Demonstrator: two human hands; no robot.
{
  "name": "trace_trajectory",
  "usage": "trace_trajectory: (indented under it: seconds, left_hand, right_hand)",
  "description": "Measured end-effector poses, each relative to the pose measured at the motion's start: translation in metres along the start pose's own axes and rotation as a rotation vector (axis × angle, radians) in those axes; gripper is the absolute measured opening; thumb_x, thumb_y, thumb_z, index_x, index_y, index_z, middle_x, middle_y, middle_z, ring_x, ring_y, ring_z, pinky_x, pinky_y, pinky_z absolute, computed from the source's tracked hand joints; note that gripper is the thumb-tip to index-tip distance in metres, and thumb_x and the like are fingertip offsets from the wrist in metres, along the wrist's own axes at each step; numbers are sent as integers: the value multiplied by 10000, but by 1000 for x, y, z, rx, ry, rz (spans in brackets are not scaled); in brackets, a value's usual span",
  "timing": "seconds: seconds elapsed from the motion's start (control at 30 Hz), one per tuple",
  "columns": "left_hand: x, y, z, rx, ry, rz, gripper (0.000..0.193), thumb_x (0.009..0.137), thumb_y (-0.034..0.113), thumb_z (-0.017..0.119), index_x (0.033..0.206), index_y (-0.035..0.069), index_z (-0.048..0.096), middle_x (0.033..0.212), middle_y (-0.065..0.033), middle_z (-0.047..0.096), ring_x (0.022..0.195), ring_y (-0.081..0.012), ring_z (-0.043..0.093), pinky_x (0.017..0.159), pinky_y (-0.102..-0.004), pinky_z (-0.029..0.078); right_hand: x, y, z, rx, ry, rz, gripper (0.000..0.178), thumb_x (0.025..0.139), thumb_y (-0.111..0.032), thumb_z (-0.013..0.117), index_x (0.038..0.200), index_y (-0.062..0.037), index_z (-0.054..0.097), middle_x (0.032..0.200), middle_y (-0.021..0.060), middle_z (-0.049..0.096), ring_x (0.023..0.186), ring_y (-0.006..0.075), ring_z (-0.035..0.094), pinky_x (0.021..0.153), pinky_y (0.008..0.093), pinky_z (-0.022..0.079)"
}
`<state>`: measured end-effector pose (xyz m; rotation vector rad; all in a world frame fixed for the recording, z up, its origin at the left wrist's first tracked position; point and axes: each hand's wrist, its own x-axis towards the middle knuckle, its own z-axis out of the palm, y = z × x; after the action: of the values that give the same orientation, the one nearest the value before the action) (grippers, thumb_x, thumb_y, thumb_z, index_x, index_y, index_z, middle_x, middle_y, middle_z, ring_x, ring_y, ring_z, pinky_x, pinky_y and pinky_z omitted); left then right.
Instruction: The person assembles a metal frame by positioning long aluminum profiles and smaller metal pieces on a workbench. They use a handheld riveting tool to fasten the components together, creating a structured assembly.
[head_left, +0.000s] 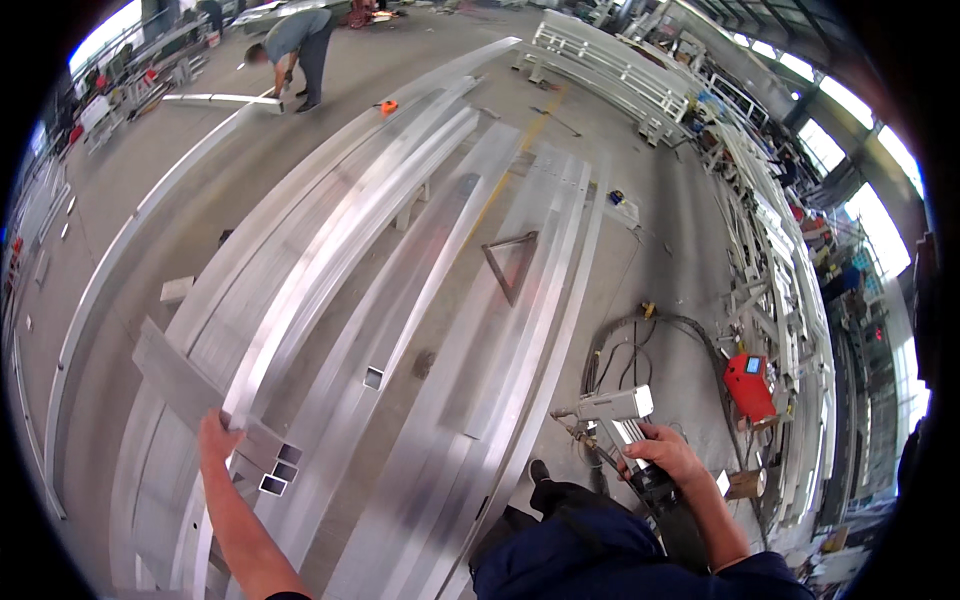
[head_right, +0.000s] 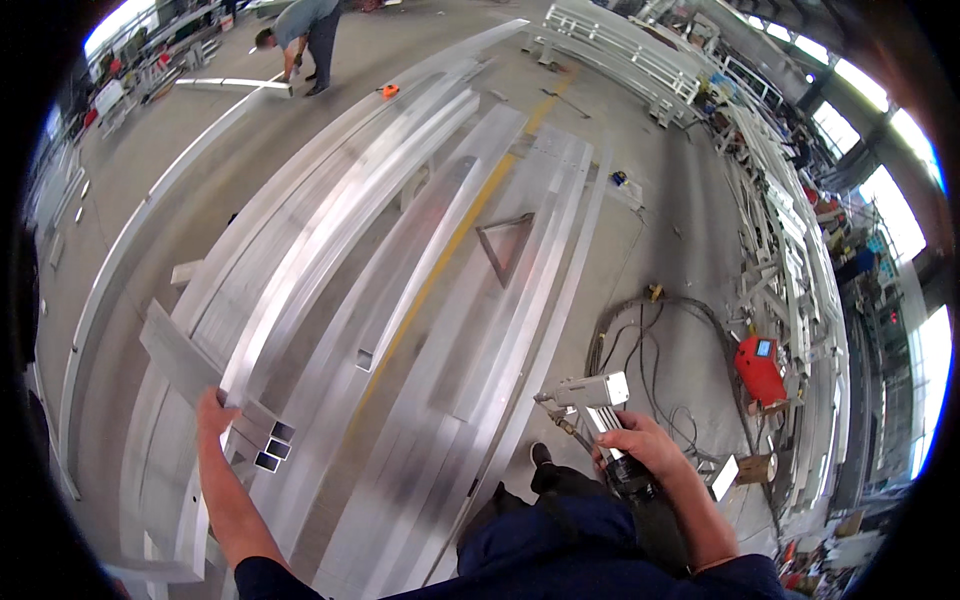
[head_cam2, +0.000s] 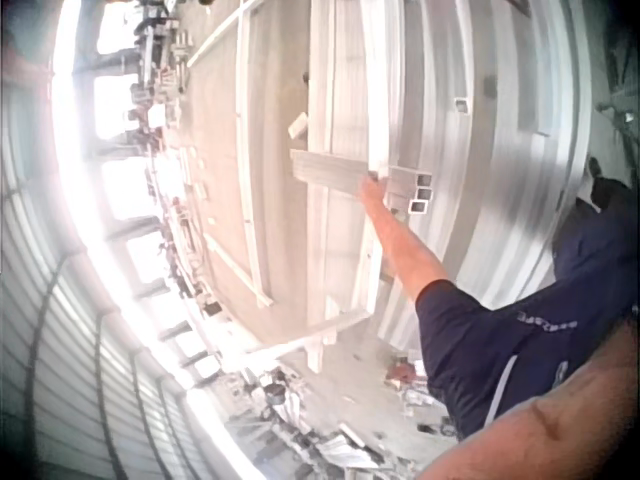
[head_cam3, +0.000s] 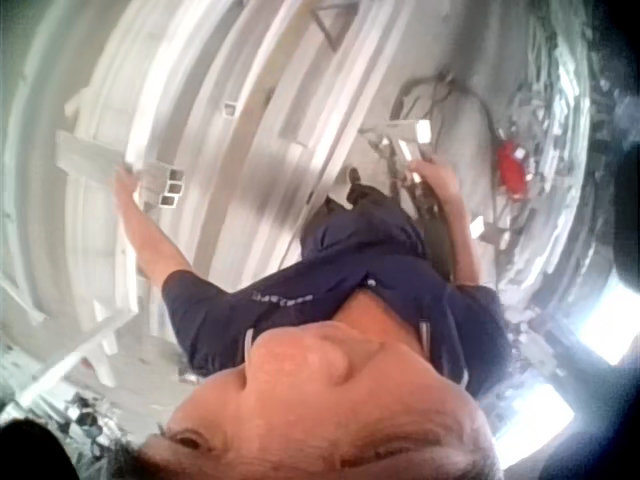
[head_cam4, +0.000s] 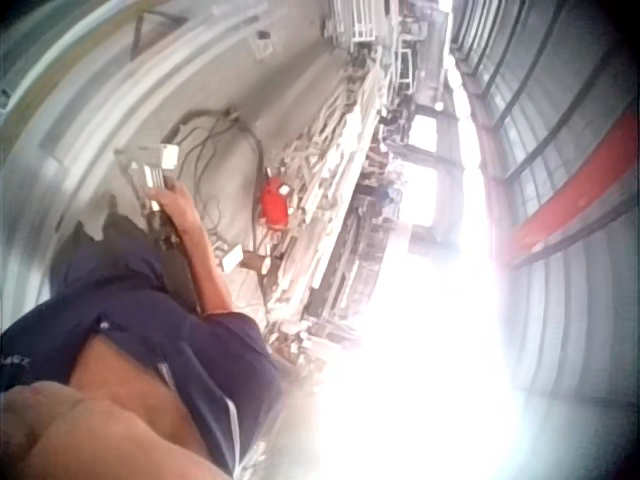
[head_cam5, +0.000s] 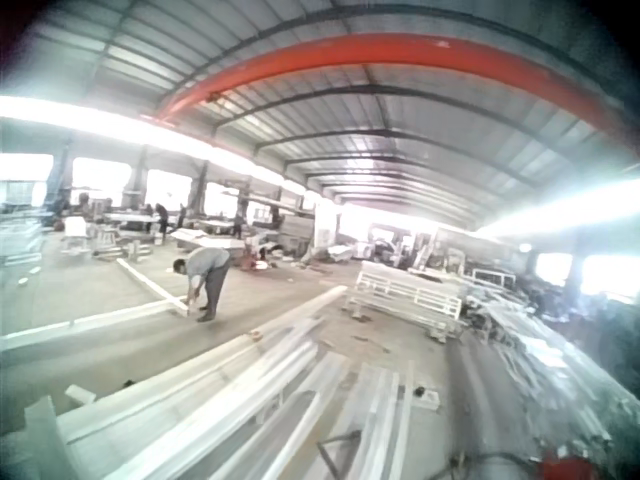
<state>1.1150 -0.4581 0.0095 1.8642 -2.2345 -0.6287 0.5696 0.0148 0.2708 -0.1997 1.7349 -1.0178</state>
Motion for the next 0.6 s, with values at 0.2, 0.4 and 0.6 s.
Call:
trace_trajectory:
  seconds: [0.2, 0.4, 0.6]
  left_hand:
    - [-11, -54, -4, 29, 109, 143, 570, 669, 165, 770, 1186, 33, 570, 1083, -204, 633, 1041, -406, 590, 908, -457, 480]
    - [-19, -22, -39, 119, -76, -4, 543, 711, 203, 734, 1192, 22, 558, 1171, -216, 602, 1163, -381, 539, 998, -440, 455]
    - [-28, -28, -31, 297, -91, 80, 474, 695, 152, 686, 1136, 3, 593, 1159, -218, 618, 1103, -388, 579, 970, -436, 479]
  right_hand:
    - [3, 3, 25, 16, 61, 7, 377, 802, -114, 618, 1106, 89, 526, 768, 174, 652, 624, 249, 652, 636, 387, 576]
    - [-2, 11, 34, -13, 49, -10, 375, 790, -143, 610, 1068, 93, 520, 749, 179, 638, 602, 255, 646, 661, 430, 595]
    - [-7, 0, 36, -38, 13, 10, 398, 798, -153, 611, 1116, 66, 513, 771, 166, 642, 612, 239, 649, 674, 431, 594]
